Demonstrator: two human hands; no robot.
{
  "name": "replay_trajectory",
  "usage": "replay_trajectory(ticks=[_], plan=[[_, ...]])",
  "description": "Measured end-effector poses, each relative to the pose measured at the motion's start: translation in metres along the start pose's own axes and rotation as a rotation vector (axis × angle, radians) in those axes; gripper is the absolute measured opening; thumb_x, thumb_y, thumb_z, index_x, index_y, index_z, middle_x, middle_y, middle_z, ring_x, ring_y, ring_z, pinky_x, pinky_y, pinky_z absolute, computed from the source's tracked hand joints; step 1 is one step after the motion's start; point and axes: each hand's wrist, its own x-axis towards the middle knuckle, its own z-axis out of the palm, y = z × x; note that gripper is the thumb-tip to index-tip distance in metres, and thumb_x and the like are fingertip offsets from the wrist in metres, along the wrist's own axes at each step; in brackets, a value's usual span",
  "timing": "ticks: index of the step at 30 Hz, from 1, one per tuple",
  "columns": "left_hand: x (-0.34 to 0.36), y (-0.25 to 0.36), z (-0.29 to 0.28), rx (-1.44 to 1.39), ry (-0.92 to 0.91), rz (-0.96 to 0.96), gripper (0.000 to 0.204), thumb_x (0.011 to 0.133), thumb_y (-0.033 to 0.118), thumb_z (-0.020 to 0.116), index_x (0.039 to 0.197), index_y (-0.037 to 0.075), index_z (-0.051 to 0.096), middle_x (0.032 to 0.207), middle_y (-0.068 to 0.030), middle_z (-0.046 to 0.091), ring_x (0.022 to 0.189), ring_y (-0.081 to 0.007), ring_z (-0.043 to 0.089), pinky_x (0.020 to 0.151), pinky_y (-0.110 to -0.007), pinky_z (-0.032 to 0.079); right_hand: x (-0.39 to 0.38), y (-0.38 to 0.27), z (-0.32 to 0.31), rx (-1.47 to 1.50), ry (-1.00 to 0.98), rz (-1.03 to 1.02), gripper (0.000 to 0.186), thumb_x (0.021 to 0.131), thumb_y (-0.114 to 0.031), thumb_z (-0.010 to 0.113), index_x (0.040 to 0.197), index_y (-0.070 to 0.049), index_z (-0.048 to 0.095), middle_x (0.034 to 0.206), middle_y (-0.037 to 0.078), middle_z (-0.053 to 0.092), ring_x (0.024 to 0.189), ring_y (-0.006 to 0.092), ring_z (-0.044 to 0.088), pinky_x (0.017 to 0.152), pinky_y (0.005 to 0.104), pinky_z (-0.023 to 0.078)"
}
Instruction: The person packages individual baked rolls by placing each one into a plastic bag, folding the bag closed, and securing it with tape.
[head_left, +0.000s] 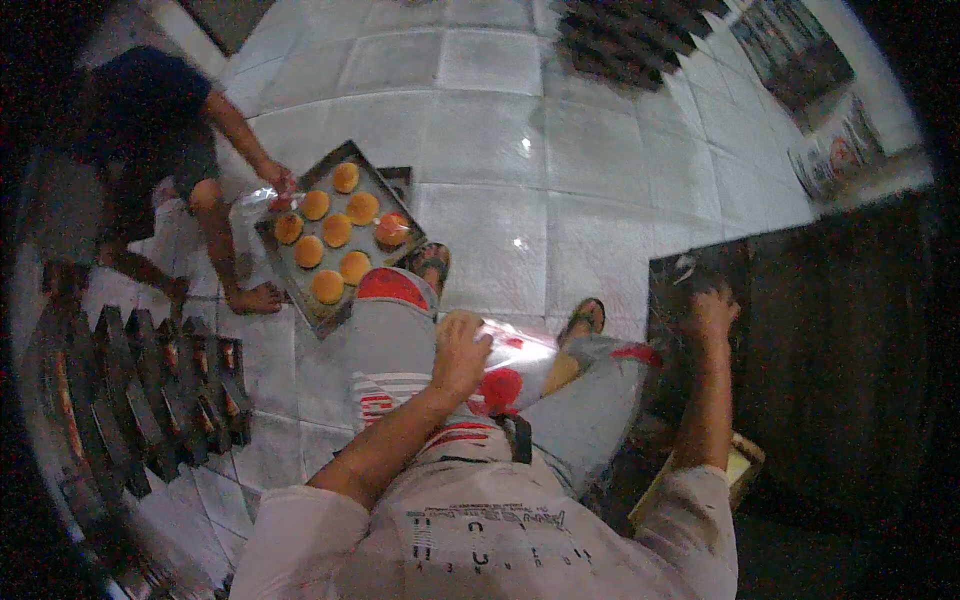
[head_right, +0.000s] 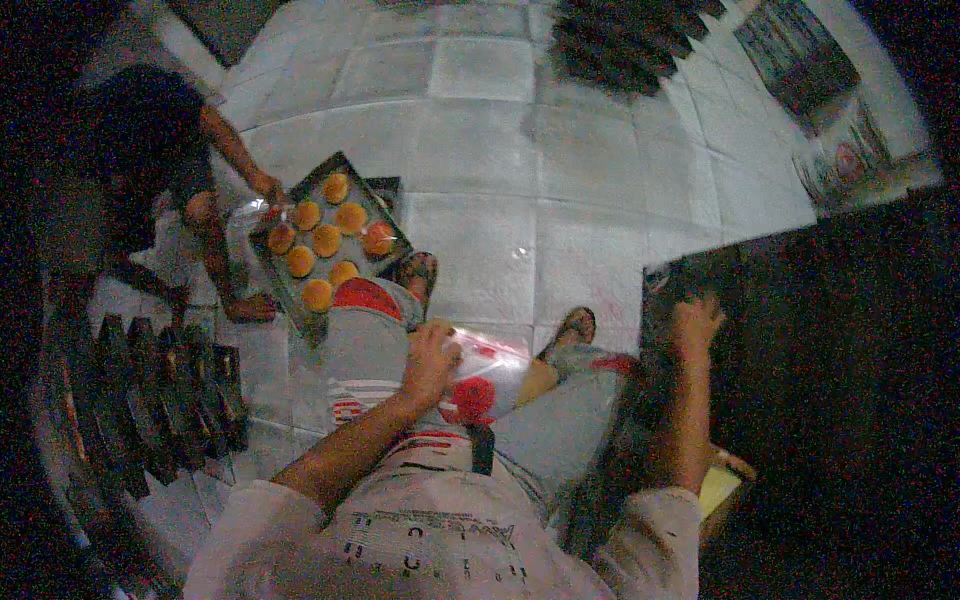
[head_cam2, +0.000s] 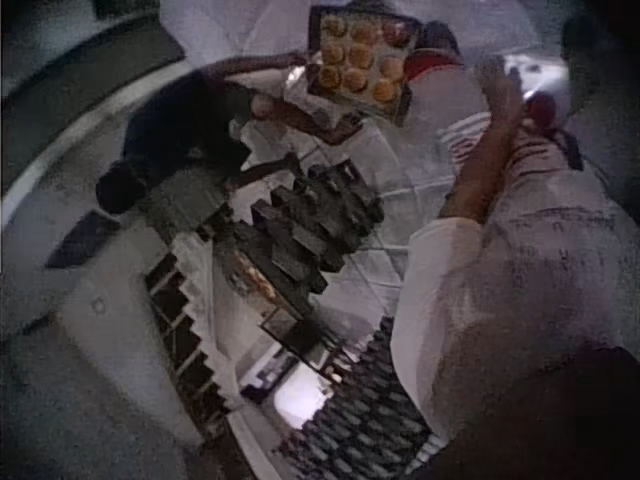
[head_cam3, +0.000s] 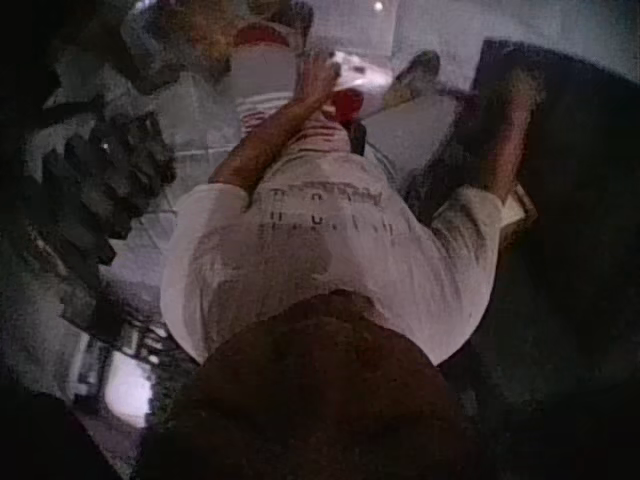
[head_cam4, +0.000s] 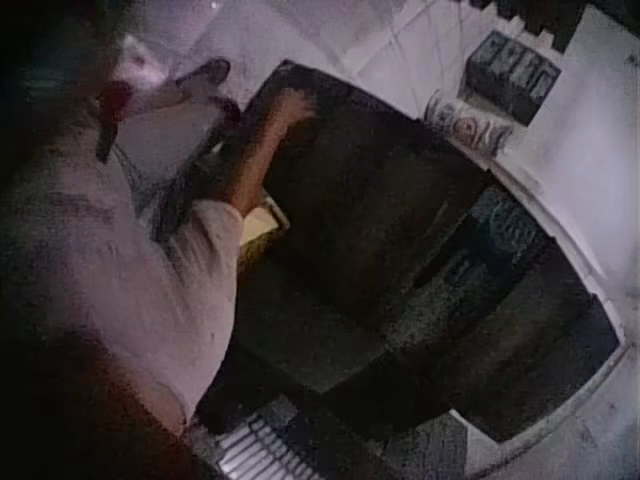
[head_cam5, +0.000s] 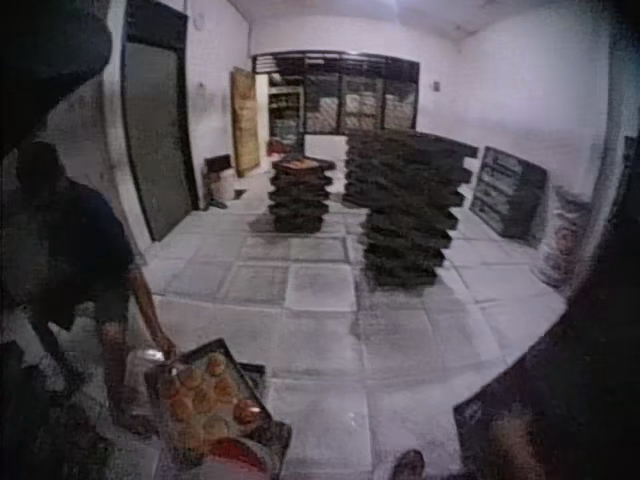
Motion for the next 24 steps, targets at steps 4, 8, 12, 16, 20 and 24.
replay_trajectory(ticks=[4, 8, 12, 16, 20, 24], plan=[[0.003, 0.005, -0.016, -0.179, -0.008, 0.015, 0.010, 0.074, 0.009, 0.061, 0.082, 0.004, 0.058, 0.105, -0.0122, 0.054, 0.102, -0.0323, 0.051, 0.098, -0.051, 0.028, -0.054, -0.063, 0.009, 0.309, 0.137, -0.430, 0.051, 0.072, -0.033, 0.070, 0.113, -0.004, 0.057, 0.114, 0.016, 0.056, 0.110, 0.0341, 0.048, 0.095, 0.0440, 0.036], [0.028, 0.045, -0.088, -0.412, -0.061, -0.001, 0.016, 0.078, 0.012, 0.062, 0.090, 0.002, 0.058, 0.097, -0.0113, 0.057, 0.092, -0.0274, 0.057, 0.092, -0.045, 0.037, -0.096, -0.140, -0.013, 0.798, -0.065, -0.762, 0.036, 0.075, -0.027, 0.068, 0.102, -0.005, 0.062, 0.089, 0.011, 0.064, 0.094, 0.0308, 0.057, 0.083, 0.0403, 0.042], [0.045, 0.043, -0.124, -0.867, -0.039, -0.357, 0.020, 0.080, 0.013, 0.063, 0.095, 0.000, 0.059, 0.080, -0.0099, 0.060, 0.080, -0.0229, 0.061, 0.077, -0.035, 0.046, -0.083, -0.170, -0.035, 1.010, -0.212, -0.672, 0.022, 0.079, -0.022, 0.064, 0.092, -0.005, 0.065, 0.080, 0.011, 0.064, 0.079, 0.0290, 0.060, 0.074, 0.0366, 0.045], [0.056, 0.018, -0.154, -0.807, -0.408, -0.597, 0.017, 0.081, 0.014, 0.062, 0.089, -0.001, 0.061, 0.074, -0.0094, 0.061, 0.071, -0.0199, 0.060, 0.063, -0.032, 0.046, -0.061, -0.196, -0.038, 1.077, -0.493, -0.403, 0.018, 0.083, -0.019, 0.060, 0.089, -0.004, 0.065, 0.078, 0.012, 0.063, 0.077, 0.0258, 0.061, 0.072, 0.0350, 0.046], [0.071, -0.046, -0.135, -0.537, -0.240, -0.251, 0.019, 0.084, 0.019, 0.061, 0.085, 0.000, 0.061, 0.075, -0.0086, 0.061, 0.071, -0.0132, 0.058, 0.061, -0.030, 0.044, 0.000, -0.207, -0.002, 0.967, -0.523, -0.527, 0.020, 0.087, -0.019, 0.056, 0.092, -0.002, 0.064, 0.078, 0.012, 0.063, 0.078, 0.0201, 0.061, 0.072, 0.0326, 0.047], [0.084, -0.176, -0.098, -0.782, 0.071, -0.612, 0.022, 0.086, 0.023, 0.059, 0.083, 0.001, 0.060, 0.074, -0.0050, 0.059, 0.070, -0.0142, 0.057, 0.064, -0.029, 0.046, 0.057, -0.209, 0.043, 0.821, -0.076, -0.310, 0.020, 0.087, -0.016, 0.054, 0.097, 0.000, 0.062, 0.083, 0.015, 0.063, 0.080, 0.0244, 0.061, 0.074, 0.0341, 0.047]])
